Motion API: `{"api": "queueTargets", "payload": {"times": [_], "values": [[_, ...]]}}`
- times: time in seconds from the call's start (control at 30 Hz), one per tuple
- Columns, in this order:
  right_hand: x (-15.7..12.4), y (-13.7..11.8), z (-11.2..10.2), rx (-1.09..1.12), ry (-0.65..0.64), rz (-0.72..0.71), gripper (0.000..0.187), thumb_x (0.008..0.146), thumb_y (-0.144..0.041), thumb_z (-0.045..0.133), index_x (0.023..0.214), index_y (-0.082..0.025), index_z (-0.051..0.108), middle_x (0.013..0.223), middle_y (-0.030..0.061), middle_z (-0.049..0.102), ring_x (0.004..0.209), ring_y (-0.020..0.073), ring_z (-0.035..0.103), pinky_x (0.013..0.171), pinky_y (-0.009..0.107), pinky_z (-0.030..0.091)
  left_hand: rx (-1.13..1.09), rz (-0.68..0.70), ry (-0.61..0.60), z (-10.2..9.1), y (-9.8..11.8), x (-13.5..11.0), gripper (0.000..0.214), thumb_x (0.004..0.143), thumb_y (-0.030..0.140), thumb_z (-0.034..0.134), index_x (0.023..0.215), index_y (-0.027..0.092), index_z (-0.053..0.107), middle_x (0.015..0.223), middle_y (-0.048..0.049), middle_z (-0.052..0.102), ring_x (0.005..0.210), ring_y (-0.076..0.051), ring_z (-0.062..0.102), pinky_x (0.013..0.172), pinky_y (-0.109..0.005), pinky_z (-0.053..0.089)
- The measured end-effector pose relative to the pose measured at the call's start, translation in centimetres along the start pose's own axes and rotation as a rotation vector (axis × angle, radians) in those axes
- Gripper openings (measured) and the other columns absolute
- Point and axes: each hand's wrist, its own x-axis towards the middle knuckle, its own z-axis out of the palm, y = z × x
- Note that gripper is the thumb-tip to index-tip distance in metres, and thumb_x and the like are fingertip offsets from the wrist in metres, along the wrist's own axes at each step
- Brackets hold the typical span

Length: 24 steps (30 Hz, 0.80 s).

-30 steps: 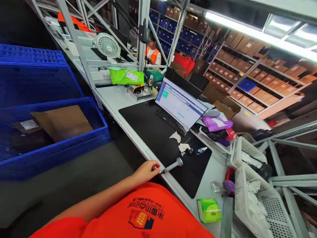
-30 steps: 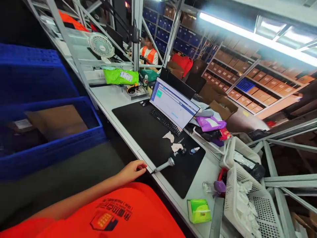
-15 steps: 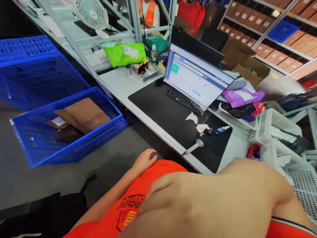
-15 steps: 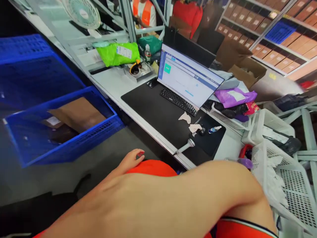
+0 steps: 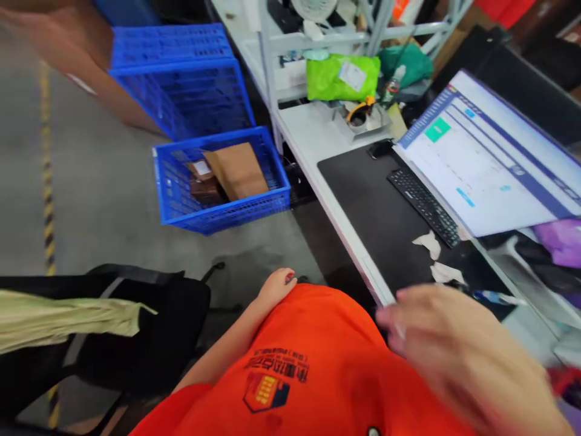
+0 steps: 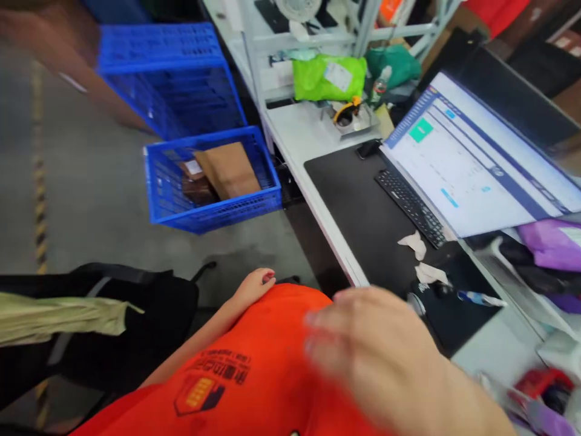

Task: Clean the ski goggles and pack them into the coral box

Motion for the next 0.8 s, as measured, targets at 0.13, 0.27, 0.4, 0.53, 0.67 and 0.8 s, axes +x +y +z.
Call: {"api": "queueTargets", "payload": {"times": [0.13,0.27,0.4,0.53,0.67,0.8], "values": [[-0.8,12.5,6.5,-0.332,0.152,0.576,0.045,0.095,-0.031,0.049,0.137,-0.021,0.060,0.125,0.0160,0.069,0.113,0.0321,0.068,0.100,0.053,0.054,0.023,-0.023,0.026,-1.1,-1.9,0.8,0.029,0.093,0.034,0.053,0.108,0.017,0.071,0.112,-0.0112,0.074,0.101,-0.023,0.069,0.093,-0.030,0.051],[-9.4,19.9,14.4,-0.492,0.283,1.448,0.074,0.088,-0.044,0.061,0.150,-0.008,0.044,0.146,0.0349,0.044,0.132,0.0530,0.049,0.097,0.069,0.046,0.097,-0.077,-0.014,-1.6,-4.4,0.9,0.033,0.094,0.030,0.049,0.114,0.012,0.068,0.117,-0.0141,0.072,0.109,-0.024,0.067,0.098,-0.030,0.047],[-14.4,21.0,19.2,-0.193,0.504,1.825,0.092,0.086,-0.050,0.064,0.150,0.007,0.032,0.143,0.0422,0.039,0.134,0.0512,0.046,0.103,0.061,0.045,0.235,-0.144,-0.126,-1.3,-6.3,1.0,0.033,0.092,0.028,0.050,0.114,0.008,0.065,0.123,-0.0234,0.068,0.114,-0.033,0.066,0.101,-0.042,0.047],[-15.0,24.4,20.5,-0.123,0.669,1.887,0.095,0.087,-0.054,0.066,0.152,0.004,0.029,0.145,0.0358,0.044,0.135,0.0429,0.048,0.107,0.050,0.045,0.350,-0.104,-0.239,-0.4,-5.7,2.2,0.039,0.093,0.031,0.047,0.117,0.006,0.064,0.123,-0.0258,0.068,0.115,-0.037,0.067,0.097,-0.042,0.049],[-16.0,28.5,20.2,-0.033,0.796,1.975,0.069,0.093,-0.045,0.066,0.145,-0.005,0.044,0.138,0.0252,0.055,0.121,0.0334,0.060,0.100,0.047,0.051,0.403,-0.106,-0.271,0.2,-3.7,3.0,0.034,0.093,0.028,0.048,0.116,0.009,0.064,0.125,-0.0235,0.069,0.119,-0.037,0.066,0.098,-0.039,0.050],[-17.9,29.2,20.0,0.031,0.806,1.979,0.040,0.097,-0.040,0.065,0.128,-0.016,0.060,0.126,0.0101,0.064,0.109,0.0232,0.066,0.095,0.046,0.055,0.364,-0.165,-0.257,0.3,-1.3,2.2,0.020,0.095,0.025,0.053,0.105,0.016,0.068,0.113,-0.0114,0.074,0.111,-0.029,0.071,0.093,-0.033,0.053]]}}
